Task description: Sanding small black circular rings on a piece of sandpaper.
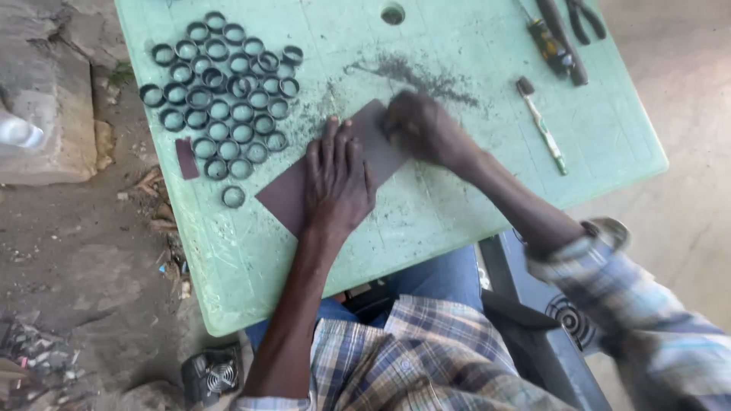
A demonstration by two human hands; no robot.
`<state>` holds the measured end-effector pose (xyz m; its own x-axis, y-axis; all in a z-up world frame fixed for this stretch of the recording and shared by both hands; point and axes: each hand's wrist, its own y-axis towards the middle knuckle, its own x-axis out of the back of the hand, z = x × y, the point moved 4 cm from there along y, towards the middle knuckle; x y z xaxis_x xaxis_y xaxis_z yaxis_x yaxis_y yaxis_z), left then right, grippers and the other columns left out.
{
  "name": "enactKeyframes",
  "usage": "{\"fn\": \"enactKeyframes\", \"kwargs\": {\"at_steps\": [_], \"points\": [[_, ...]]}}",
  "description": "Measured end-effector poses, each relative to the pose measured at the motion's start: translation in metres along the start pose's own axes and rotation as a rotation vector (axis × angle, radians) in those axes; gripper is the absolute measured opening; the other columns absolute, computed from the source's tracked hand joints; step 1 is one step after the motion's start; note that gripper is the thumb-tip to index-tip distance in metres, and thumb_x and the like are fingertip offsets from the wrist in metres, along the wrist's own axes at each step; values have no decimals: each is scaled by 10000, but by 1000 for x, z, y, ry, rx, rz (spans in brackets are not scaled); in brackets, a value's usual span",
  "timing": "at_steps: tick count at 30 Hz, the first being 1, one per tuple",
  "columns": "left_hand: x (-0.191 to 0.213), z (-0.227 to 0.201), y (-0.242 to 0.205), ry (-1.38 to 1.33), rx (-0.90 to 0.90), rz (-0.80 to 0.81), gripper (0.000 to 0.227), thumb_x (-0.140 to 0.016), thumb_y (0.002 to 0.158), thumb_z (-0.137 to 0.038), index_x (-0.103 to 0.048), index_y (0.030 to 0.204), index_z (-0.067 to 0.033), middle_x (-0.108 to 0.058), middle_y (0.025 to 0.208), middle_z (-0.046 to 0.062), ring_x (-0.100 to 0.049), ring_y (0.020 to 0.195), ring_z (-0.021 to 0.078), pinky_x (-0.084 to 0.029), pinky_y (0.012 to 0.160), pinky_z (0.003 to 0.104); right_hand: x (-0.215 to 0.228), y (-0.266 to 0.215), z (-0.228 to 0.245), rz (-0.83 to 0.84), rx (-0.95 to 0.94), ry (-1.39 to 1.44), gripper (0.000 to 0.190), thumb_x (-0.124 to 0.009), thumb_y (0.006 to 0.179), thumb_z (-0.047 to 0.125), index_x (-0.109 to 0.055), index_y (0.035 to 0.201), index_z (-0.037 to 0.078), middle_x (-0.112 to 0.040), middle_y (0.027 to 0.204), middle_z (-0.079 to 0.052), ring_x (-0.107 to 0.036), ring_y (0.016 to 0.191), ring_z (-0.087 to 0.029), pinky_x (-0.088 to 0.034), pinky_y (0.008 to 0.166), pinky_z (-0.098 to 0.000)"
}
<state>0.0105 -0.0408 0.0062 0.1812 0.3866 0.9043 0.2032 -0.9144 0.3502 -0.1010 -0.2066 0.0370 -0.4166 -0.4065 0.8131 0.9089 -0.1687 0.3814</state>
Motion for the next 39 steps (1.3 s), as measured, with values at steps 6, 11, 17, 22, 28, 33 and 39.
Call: {"fn": "enactKeyframes", "kwargs": {"at_steps": [6, 11, 17, 22, 28, 33, 39], "points": [[13, -1, 6, -55, 21, 92, 513, -478, 948, -294, -500, 1302, 77, -355, 1580, 272, -162, 1539, 380, -133, 1216, 585, 3, 20, 51, 14, -275, -22, 311, -870, 810, 181, -617, 829, 0, -622, 863, -134, -629, 797, -296, -552, 718, -439], [18, -4, -2, -35, 51, 122, 483, -468, 1016, -270, -470, 1372, 57, -339, 1627, 247, -159, 1589, 365, -146, 1260, 577, -1, 21, 12, -24, -360, -97, 225, -810, 927, 158, -639, 871, 23, -642, 902, -108, -634, 864, -295, -569, 782, -452], [8, 0, 5, -32, 35, 125, 509, -459, 980, -290, -480, 1332, 76, -331, 1596, 263, -145, 1551, 368, -138, 1224, 589, 8, 5, 24, 62, -87, 4, 113, -759, 788, 3, -678, 845, 58, -668, 997, -106, -662, 995, -280, -574, 883, -413], [12, -7, 4, -26, 28, 80, 498, -446, 1045, -280, -472, 1403, 65, -327, 1647, 232, -147, 1596, 353, -140, 1260, 582, 24, 24, 27, 28, -303, 79, 165, -764, 884, 0, -702, 1031, 38, -653, 1117, -128, -655, 1035, -270, -563, 921, -392], [19, 3, 4, -48, 35, 130, 548, -441, 969, -288, -487, 1359, 94, -334, 1599, 251, -167, 1551, 361, -148, 1225, 575, 35, 21, 67, 215, -178, 110, 178, -740, 865, -54, -753, 1003, 58, -733, 1176, -80, -659, 1170, -260, -532, 1047, -399], [16, -9, 0, -33, 33, 127, 500, -434, 1034, -272, -486, 1374, 91, -344, 1610, 235, -176, 1566, 360, -164, 1242, 581, 57, 3, 63, -118, -494, 252, 334, -609, 896, -71, -692, 1201, 35, -699, 1196, -114, -724, 1021, -233, -616, 927, -388], [18, -3, 1, -53, 28, 88, 571, -487, 953, -276, -467, 1387, 96, -369, 1580, 252, -188, 1537, 365, -177, 1209, 577, 10, -6, 81, -176, -593, -89, 223, -830, 824, 116, -758, 1014, 23, -685, 971, -175, -697, 838, -325, -567, 751, -425]]}}
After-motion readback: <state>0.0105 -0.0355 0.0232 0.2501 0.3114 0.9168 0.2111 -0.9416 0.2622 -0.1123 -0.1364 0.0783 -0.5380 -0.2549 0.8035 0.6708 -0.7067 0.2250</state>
